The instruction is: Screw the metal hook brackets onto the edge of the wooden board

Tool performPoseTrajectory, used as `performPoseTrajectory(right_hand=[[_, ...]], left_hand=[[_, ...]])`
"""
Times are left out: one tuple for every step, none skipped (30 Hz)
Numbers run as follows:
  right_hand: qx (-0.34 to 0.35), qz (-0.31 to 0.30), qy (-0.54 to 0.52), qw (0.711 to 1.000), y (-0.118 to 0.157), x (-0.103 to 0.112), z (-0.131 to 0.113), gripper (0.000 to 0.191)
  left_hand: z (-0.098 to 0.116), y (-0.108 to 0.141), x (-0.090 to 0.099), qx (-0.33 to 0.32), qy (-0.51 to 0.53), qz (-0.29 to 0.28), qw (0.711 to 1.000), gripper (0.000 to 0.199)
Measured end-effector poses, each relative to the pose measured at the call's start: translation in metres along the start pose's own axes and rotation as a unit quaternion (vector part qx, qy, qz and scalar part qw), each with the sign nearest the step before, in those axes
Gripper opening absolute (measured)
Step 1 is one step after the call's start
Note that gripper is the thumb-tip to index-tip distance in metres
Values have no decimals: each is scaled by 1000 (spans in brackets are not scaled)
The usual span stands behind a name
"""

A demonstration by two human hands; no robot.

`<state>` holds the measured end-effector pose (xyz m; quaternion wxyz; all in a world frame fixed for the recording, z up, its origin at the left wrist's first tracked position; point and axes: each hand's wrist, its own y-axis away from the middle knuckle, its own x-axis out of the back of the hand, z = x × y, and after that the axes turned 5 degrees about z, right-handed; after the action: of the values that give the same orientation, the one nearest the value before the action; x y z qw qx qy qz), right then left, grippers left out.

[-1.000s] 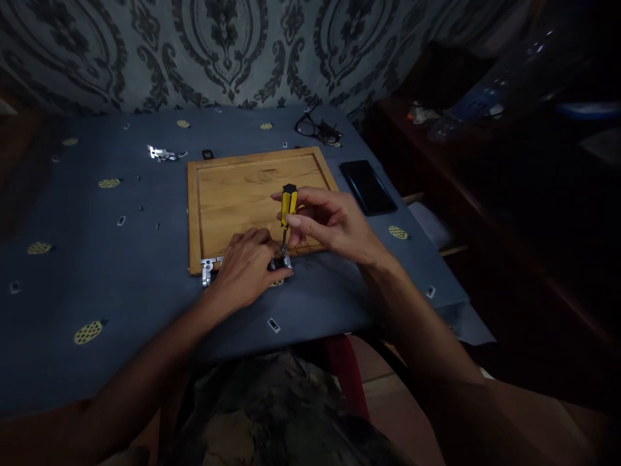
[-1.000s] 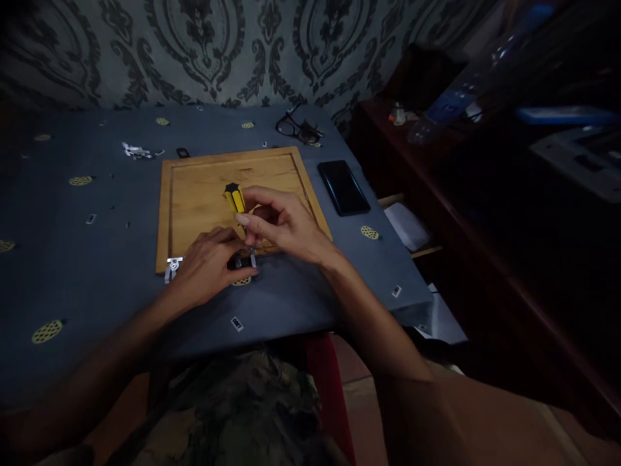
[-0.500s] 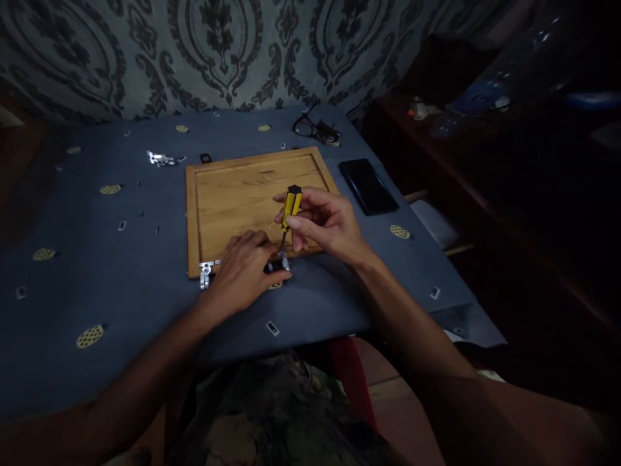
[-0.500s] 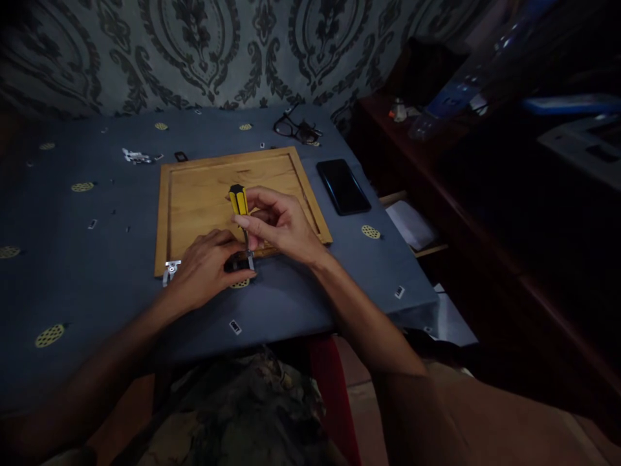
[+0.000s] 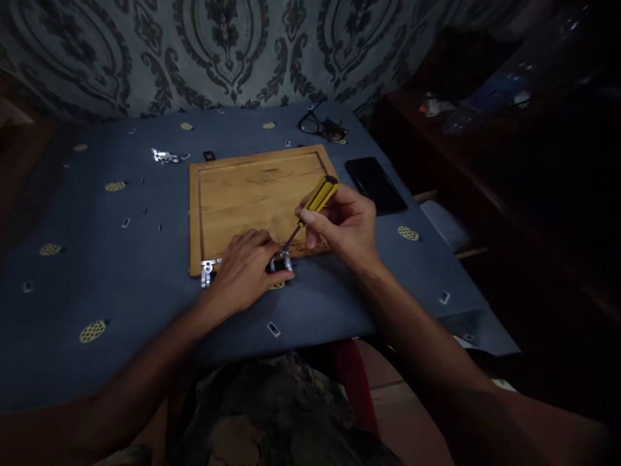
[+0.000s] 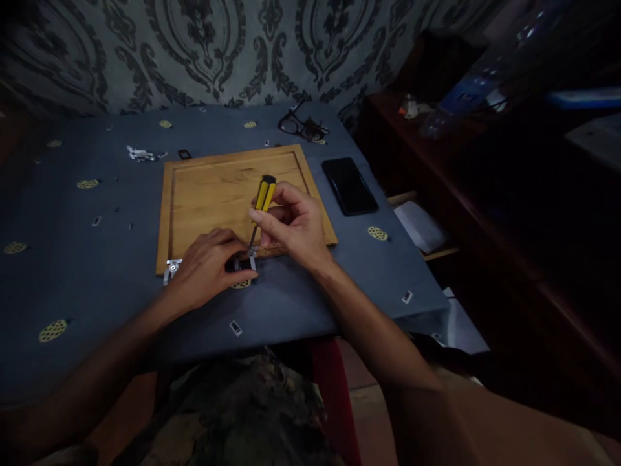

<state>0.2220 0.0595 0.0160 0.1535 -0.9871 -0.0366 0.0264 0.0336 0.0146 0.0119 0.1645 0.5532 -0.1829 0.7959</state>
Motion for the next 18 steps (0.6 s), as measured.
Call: performPoseTrajectory(right_hand=[[10,15,0,1000,0,1,0,51],[22,27,-3,999,0,3,0,49],[32,35,-7,999,0,4,1,46],[39,38,-9,998,0,6,2,44],[43,37,-8,998,0,7,2,42],[43,31,-1,999,0,7,3,41],[43,24,8,999,0,7,4,41],[41,16,18,999,0,7,5,41],[39,9,26,999,0,7,5,41],[36,5,29,999,0,6,5,41],[33,3,29,999,1,6,5,42],[29,3,27,999,1,5,5,42],[25,4,26,999,1,5,5,43],[20,4,27,999,1,4,5,44],[16,4,31,999,1,4,5,45],[12,2,35,999,0,4,5,46],[10,-1,38,999,0,4,6,46],[9,-4,40,999,0,4,6,46]], left_hand=[[0,0,0,0,1,1,1000,32],[-1,0,-1,0,2,1,1000,32],[-1,0,-1,1,2,0,1000,32],[-1,0,0,3,1,-2,1000,32],[-1,-1,0,6,1,-6,1000,32],[0,-1,1,8,2,-11,1000,33],[0,-1,1,10,3,-16,1000,34],[1,-1,2,12,3,-19,1000,35],[1,-1,2,14,3,-22,1000,35],[2,-1,3,16,2,-23,1000,35],[2,-1,3,17,1,-22,1000,35],[2,-1,3,16,0,-20,1000,35],[1,-1,2,13,0,-18,1000,35],[1,-1,2,10,1,-17,1000,35],[1,-1,2,7,1,-16,1000,35],[0,-1,1,4,2,-15,1000,35],[0,-1,1,3,3,-16,1000,35],[0,-1,2,4,4,-17,1000,35]])
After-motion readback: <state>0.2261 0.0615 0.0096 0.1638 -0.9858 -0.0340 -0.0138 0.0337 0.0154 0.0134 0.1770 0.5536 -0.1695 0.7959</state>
